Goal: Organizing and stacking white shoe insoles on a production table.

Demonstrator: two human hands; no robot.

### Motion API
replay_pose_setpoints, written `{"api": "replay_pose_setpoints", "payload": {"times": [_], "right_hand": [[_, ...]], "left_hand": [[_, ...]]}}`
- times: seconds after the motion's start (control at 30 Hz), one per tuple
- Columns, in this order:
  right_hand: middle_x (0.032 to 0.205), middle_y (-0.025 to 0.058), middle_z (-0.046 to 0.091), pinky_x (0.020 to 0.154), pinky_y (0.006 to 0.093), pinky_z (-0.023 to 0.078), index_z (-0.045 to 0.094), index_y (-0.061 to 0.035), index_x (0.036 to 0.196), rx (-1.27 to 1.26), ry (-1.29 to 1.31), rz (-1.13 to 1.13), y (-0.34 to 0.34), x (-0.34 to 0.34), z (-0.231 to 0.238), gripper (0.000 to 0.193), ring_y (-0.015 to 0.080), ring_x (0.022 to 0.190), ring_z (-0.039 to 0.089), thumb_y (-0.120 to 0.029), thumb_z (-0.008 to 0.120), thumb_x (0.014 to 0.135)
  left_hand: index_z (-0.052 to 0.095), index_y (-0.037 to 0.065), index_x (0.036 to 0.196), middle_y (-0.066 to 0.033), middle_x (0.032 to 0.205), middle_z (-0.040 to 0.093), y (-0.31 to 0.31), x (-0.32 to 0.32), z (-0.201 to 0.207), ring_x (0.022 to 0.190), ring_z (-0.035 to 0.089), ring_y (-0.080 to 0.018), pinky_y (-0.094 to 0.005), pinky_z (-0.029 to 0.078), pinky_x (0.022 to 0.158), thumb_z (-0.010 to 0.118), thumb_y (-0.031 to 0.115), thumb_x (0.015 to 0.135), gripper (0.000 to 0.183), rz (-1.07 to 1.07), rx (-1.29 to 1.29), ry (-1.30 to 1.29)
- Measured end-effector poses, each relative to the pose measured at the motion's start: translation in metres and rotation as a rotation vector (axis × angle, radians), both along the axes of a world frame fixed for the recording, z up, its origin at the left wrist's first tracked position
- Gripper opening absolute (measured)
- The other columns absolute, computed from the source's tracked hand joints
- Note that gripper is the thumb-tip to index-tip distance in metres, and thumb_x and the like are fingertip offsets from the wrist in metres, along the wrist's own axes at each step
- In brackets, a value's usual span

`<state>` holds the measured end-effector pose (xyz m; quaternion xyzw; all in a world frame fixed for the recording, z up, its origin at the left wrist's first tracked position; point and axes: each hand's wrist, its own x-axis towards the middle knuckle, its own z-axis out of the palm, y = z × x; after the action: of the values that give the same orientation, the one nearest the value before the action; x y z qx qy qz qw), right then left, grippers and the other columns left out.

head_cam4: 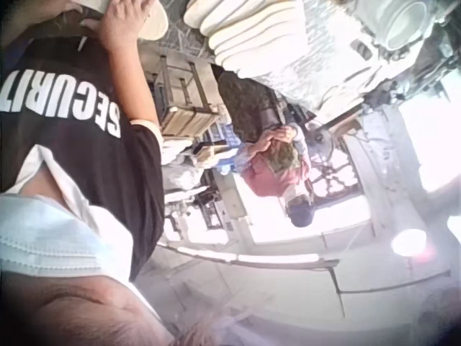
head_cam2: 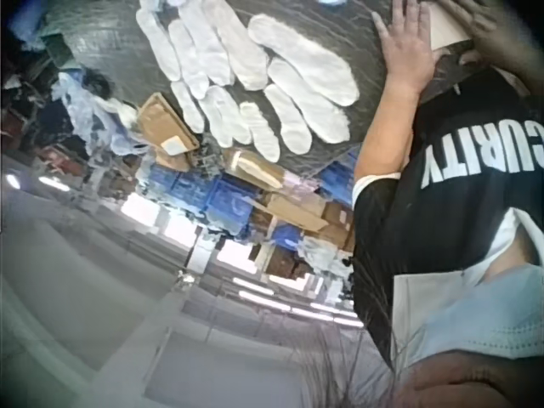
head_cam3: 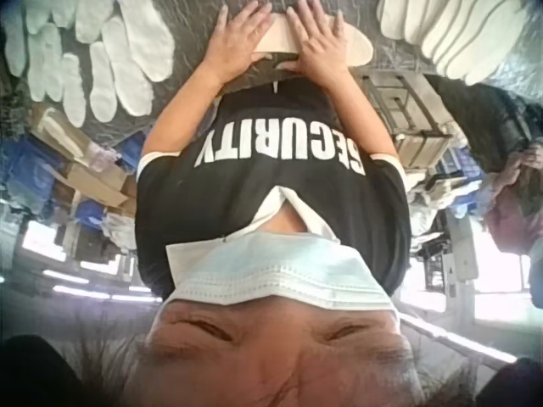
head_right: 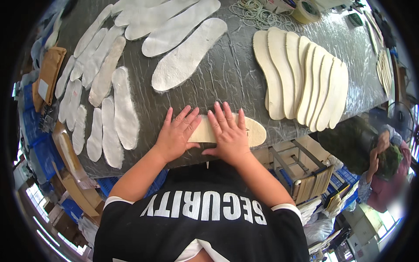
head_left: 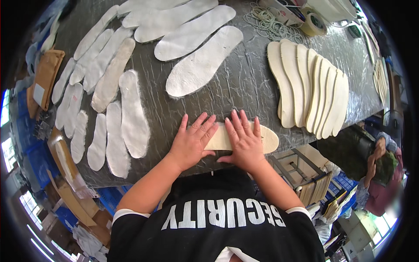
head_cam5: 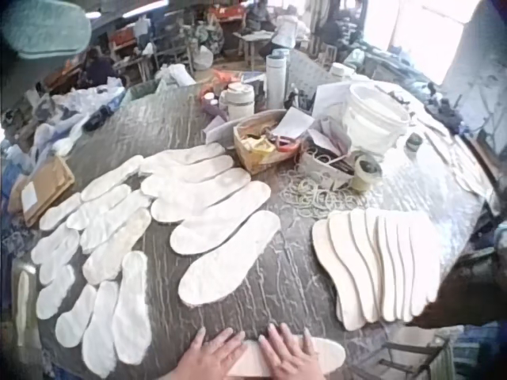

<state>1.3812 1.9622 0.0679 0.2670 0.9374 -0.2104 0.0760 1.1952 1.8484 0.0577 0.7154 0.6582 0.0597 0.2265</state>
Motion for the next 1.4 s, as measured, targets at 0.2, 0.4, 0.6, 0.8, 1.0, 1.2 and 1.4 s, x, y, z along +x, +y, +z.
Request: {"api": "replay_pose_setpoints", "payload": {"times": [0.2,0.4,0.6,0.8,1.0,1.2,1.4], "right_hand": [[0.129,0.0066,0.060,0.113,0.0493,0.029,0.065,-0.0157,0.114,-0.121,0.090,-0.030,0.040,0.055,0.047,0.053,0.0231,0.128,0.050,-0.003,0.069,0.063],[0.086,0.0108,0.069,0.076,0.0400,0.051,0.068,-0.0100,0.102,-0.281,0.303,-0.018,0.053,0.062,0.052,0.040,0.0312,0.080,0.065,0.001,0.066,0.063],[0.095,0.0057,0.070,0.090,0.0466,0.046,0.066,-0.0135,0.106,-0.092,0.220,0.093,0.043,0.048,0.065,0.040,0.0258,0.093,0.064,-0.011,0.073,0.067],[0.075,-0.0027,0.063,0.095,0.0457,0.040,0.064,-0.0146,0.081,0.106,0.205,0.264,0.022,0.011,0.050,0.015,0.0176,0.083,0.062,-0.018,0.067,0.067],[0.095,-0.0033,0.069,0.099,0.0516,0.034,0.069,-0.0174,0.090,0.206,0.698,0.465,-0.027,-0.019,0.063,0.022,0.0153,0.101,0.063,-0.020,0.063,0.070],[0.126,0.0034,0.061,0.108,0.0560,0.022,0.064,-0.0205,0.109,0.195,0.709,0.386,-0.041,-0.048,0.066,0.040,0.0323,0.122,0.051,-0.030,0.074,0.072],[0.123,0.0059,0.059,0.104,0.0546,0.028,0.062,-0.0150,0.107,0.075,0.515,0.253,-0.053,-0.083,0.037,0.041,0.0331,0.120,0.049,-0.014,0.074,0.069]], "left_hand": [[0.062,0.007,0.116,-0.0111,0.108,0.068,-0.002,-0.029,0.045,0.102,0.065,-0.0286,-0.0360,0.051,0.084,0.079,0.032,0.071,0.054,0.289,-0.178,-0.475],[0.066,0.008,0.102,-0.0079,0.087,0.069,-0.013,-0.016,0.053,0.081,0.065,-0.0267,-0.0353,0.048,0.072,0.079,0.025,0.070,0.038,0.262,0.039,-0.397],[0.070,0.010,0.091,-0.0048,0.079,0.068,-0.027,0.001,0.044,0.075,0.063,-0.0224,-0.0352,0.044,0.074,0.068,0.010,0.075,0.016,0.261,0.162,-0.402],[0.070,0.011,0.090,-0.0071,0.082,0.068,-0.038,0.016,0.062,0.080,0.065,-0.0266,-0.0391,0.048,0.075,0.068,0.012,0.076,0.015,0.354,0.110,-0.380],[0.036,-0.001,0.140,-0.0246,0.117,0.060,-0.071,-0.005,0.087,0.108,0.059,-0.0371,-0.0393,0.047,0.091,0.075,0.027,0.075,0.081,0.267,-0.495,-0.695],[0.033,0.002,0.141,-0.0130,0.129,0.052,-0.197,-0.064,0.084,0.118,0.053,-0.0239,-0.0344,0.043,0.098,0.073,0.008,0.078,0.075,0.943,-0.012,-0.931],[0.036,0.003,0.138,-0.0171,0.133,0.049,-0.370,-0.219,0.110,0.120,0.050,-0.0252,-0.0354,0.041,0.101,0.078,0.013,0.076,0.076,1.592,0.486,-0.249]]}}
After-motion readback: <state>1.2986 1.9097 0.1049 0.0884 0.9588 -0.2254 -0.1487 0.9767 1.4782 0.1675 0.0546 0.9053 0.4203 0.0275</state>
